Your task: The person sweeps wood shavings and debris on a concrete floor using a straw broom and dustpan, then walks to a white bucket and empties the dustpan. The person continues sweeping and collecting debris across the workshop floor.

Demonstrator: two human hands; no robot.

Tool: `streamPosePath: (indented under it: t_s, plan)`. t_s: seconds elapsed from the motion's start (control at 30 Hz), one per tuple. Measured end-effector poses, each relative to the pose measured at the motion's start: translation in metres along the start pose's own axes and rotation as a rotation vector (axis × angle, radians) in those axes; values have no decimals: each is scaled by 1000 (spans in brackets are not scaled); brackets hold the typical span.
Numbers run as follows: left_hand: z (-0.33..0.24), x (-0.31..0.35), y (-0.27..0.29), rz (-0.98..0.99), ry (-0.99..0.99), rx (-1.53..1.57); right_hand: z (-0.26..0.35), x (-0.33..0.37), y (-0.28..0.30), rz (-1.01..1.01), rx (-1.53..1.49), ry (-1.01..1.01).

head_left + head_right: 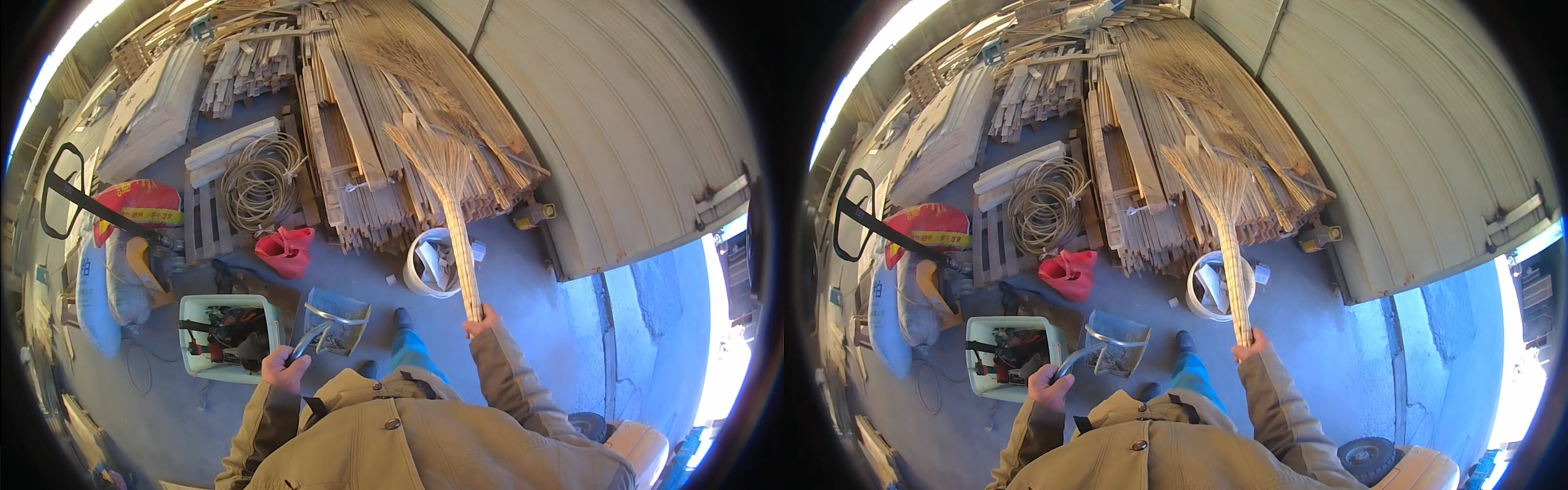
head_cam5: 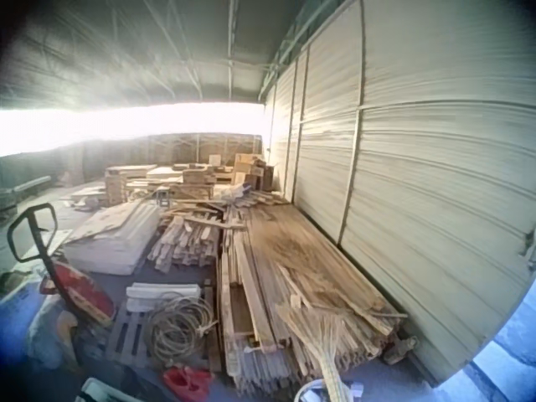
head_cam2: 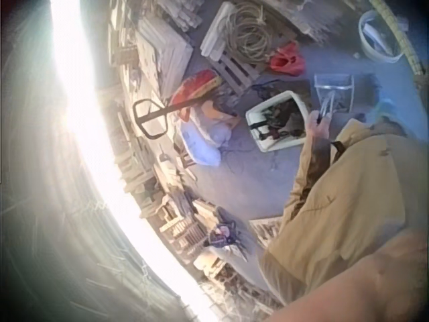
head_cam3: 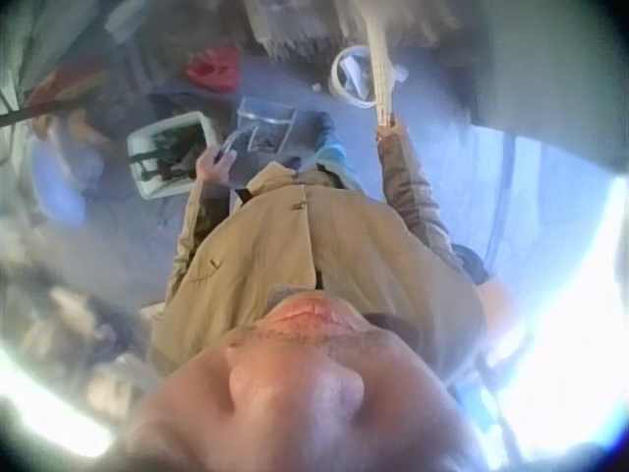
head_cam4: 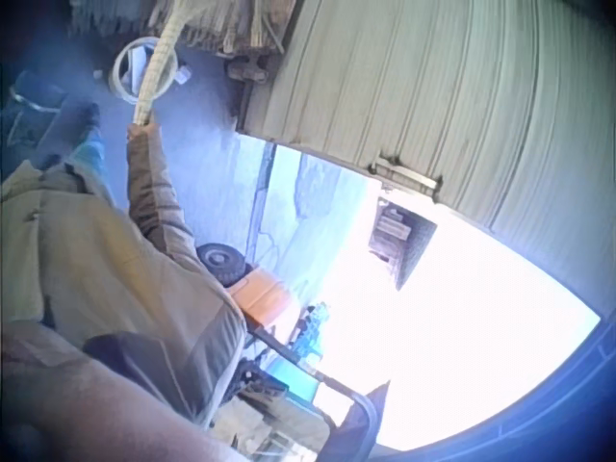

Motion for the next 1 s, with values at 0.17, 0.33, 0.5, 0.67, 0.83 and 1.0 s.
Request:
streamPosePath:
  t_s: [0.17,0.33,0.5,0.67,0.83,1.0]
  plan:
    - [-30,-22,-14,-173,109,61,91,-169,-5,67,-100,235]
    - [-54,-25,-26,-351,243,181,159,-342,-41,213,-152,124]
    - [-77,-37,-43,-392,256,180,97,-409,-88,295,352,-86]
    - [-88,-54,-48,-380,272,88,-34,-316,-147,464,122,-265]
    - [-95,-76,-54,-261,242,200,-101,-206,-146,612,164,-337]
    - [-132,-96,-53,-65,152,358,-69,-165,-145,703,159,-163]
Point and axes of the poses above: each hand's wrist, its own x-axis away from the middle knuckle, its own y-axis out of the back of the hand, z = x × y, the point moved 10 cm from there along -x, towards the middle knuckle
